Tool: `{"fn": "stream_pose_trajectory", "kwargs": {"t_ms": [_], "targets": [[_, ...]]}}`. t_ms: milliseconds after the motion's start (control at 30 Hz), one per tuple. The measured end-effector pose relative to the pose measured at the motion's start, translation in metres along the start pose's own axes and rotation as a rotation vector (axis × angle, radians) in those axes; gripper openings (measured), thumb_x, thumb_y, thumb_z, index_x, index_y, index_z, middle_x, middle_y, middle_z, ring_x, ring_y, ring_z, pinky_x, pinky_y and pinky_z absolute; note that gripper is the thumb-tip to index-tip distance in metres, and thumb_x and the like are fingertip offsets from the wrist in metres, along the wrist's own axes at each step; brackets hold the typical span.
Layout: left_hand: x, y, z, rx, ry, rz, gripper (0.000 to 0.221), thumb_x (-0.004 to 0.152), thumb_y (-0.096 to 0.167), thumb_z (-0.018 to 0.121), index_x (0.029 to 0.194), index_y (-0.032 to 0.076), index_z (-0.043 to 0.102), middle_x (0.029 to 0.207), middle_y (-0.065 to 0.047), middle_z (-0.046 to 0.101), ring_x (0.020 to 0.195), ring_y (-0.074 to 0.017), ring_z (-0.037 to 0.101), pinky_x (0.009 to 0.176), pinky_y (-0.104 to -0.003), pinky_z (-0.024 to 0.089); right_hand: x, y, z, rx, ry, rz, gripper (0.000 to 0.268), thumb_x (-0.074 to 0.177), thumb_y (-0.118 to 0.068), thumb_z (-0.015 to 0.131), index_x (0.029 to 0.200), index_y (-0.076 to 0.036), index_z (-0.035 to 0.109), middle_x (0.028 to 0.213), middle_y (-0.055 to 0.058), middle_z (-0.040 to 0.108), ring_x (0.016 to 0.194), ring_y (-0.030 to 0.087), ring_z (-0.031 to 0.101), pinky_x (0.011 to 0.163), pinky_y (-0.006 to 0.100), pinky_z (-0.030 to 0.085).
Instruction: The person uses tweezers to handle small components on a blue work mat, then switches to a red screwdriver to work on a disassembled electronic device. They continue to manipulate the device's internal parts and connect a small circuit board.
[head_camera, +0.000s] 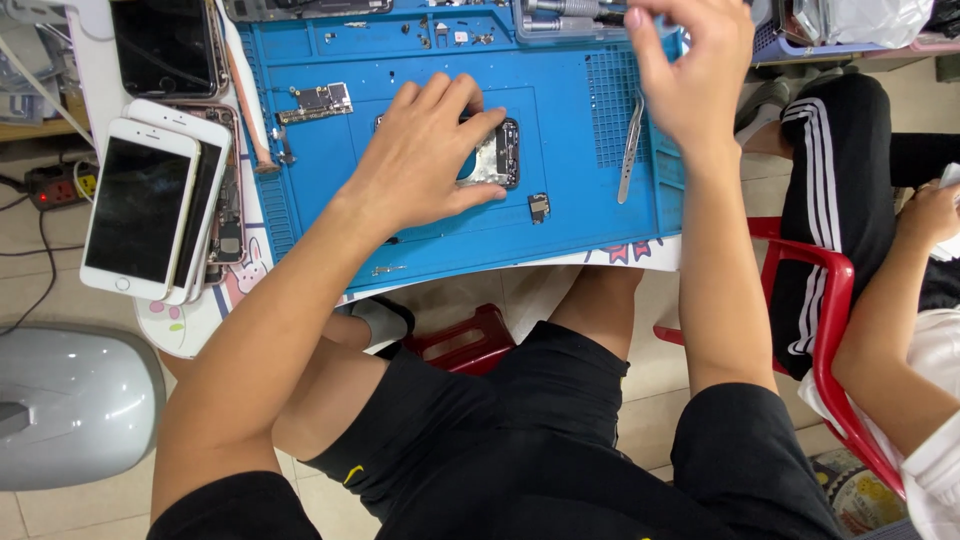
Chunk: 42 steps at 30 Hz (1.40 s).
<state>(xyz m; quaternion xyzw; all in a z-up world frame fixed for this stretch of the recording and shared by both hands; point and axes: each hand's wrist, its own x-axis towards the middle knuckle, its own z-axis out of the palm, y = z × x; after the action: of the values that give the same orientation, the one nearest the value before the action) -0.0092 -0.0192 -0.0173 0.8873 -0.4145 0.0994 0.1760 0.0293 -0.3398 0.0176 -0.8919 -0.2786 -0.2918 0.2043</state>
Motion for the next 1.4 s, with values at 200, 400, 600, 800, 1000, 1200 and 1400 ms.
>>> {"fn": "stream_pose_trajectory", "kwargs": {"t_ms": [200, 400, 600, 800, 1000, 1200, 1400], "targets": [[0.000, 0.002, -0.005, -0.049, 0.000, 0.018, 0.058, 0.089, 0.060, 0.086, 0.126, 0.016, 0.077, 0.112, -0.009, 0.056, 0.103, -0.0295, 0.052, 0.083, -0.045, 0.044, -0.069, -0.037, -0.026, -0.367, -0.196, 0.369, 0.031, 0.112, -0.030, 0.085, 0.085, -0.019, 0.078, 0.076, -0.005, 0.064, 0.063, 0.016, 0.057, 0.049, 0.036, 0.033], [0.000, 0.002, -0.007, -0.021, -0.005, 0.023, 0.061, 0.089, 0.061, 0.086, 0.130, 0.017, 0.076, 0.113, -0.008, 0.056, 0.100, -0.0286, 0.052, 0.081, -0.043, 0.045, -0.092, -0.053, -0.020, -0.349, -0.213, 0.623, 0.036, 0.103, -0.042, 0.087, 0.079, -0.025, 0.066, 0.078, -0.011, 0.060, 0.071, 0.015, 0.061, 0.052, 0.038, 0.041], [0.000, 0.000, -0.006, -0.004, 0.004, 0.045, 0.062, 0.089, 0.062, 0.086, 0.130, 0.017, 0.078, 0.112, -0.008, 0.056, 0.100, -0.0287, 0.053, 0.081, -0.044, 0.045, -0.082, -0.056, -0.011, -0.396, -0.290, 0.768, 0.032, 0.103, -0.042, 0.078, 0.078, -0.025, 0.068, 0.062, -0.014, 0.061, 0.062, 0.019, 0.064, 0.050, 0.043, 0.045], [0.001, 0.001, -0.007, 0.009, -0.004, 0.042, 0.063, 0.090, 0.064, 0.084, 0.130, 0.016, 0.076, 0.112, -0.008, 0.056, 0.099, -0.0282, 0.052, 0.080, -0.043, 0.045, -0.085, -0.064, -0.014, -0.325, -0.263, 0.819, 0.023, 0.094, -0.033, 0.075, 0.075, -0.024, 0.067, 0.061, -0.014, 0.061, 0.061, 0.016, 0.062, 0.053, 0.039, 0.046], [0.000, 0.001, -0.005, -0.009, -0.008, 0.032, 0.064, 0.088, 0.062, 0.086, 0.128, 0.014, 0.076, 0.112, -0.008, 0.056, 0.101, -0.0285, 0.053, 0.081, -0.043, 0.045, -0.108, -0.096, -0.045, 0.237, 0.016, 0.812, 0.017, 0.104, -0.007, 0.068, 0.088, -0.007, 0.062, 0.074, 0.000, 0.059, 0.061, 0.006, 0.046, 0.057, 0.023, 0.040], [0.000, -0.001, -0.006, -0.062, 0.010, 0.024, 0.064, 0.084, 0.060, 0.091, 0.124, 0.012, 0.075, 0.110, -0.008, 0.055, 0.099, -0.0282, 0.053, 0.082, -0.044, 0.045, -0.130, -0.104, -0.034, 0.488, 0.189, 0.768, 0.013, 0.109, -0.002, 0.064, 0.111, -0.003, 0.051, 0.079, 0.014, 0.068, 0.060, 0.017, 0.065, 0.055, 0.025, 0.053], [0.001, -0.003, -0.006, -0.105, 0.008, -0.003, 0.075, 0.079, 0.059, 0.096, 0.131, 0.012, 0.071, 0.110, -0.009, 0.055, 0.099, -0.0286, 0.052, 0.079, -0.043, 0.045, -0.140, -0.100, -0.027, 0.476, 0.173, 0.645, 0.004, 0.107, -0.001, 0.063, 0.106, -0.004, 0.062, 0.086, 0.011, 0.067, 0.076, 0.020, 0.072, 0.063, 0.027, 0.057]]}}
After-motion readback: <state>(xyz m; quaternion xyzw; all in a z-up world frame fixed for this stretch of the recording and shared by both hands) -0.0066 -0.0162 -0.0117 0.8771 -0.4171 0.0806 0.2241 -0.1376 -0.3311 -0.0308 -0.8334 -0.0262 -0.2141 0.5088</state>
